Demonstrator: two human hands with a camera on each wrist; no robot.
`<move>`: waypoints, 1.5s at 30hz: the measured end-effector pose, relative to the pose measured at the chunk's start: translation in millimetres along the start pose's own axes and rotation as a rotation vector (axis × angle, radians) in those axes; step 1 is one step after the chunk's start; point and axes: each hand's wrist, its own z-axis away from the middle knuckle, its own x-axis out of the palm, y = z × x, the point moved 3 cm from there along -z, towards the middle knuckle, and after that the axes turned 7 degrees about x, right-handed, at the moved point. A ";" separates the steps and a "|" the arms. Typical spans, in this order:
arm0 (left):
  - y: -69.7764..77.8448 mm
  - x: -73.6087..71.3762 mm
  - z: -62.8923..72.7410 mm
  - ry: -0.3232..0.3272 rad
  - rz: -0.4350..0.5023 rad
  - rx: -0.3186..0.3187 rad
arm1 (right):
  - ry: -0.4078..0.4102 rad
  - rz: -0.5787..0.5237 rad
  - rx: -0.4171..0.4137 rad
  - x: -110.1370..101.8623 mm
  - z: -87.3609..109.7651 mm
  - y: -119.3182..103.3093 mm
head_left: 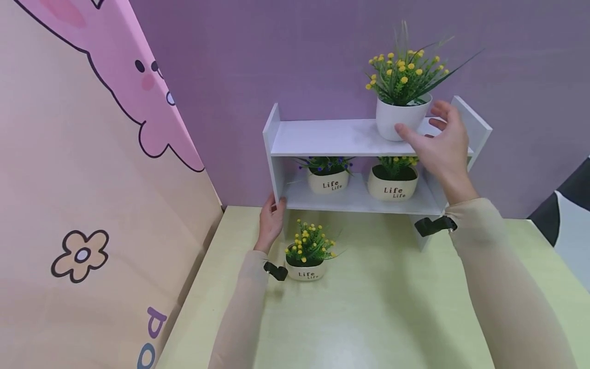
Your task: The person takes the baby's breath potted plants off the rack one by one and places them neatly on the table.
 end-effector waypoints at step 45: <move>-0.8 -0.2 -1.2 0.015 -0.008 -0.002 | -0.043 0.006 0.048 10.8 -34.9 -0.4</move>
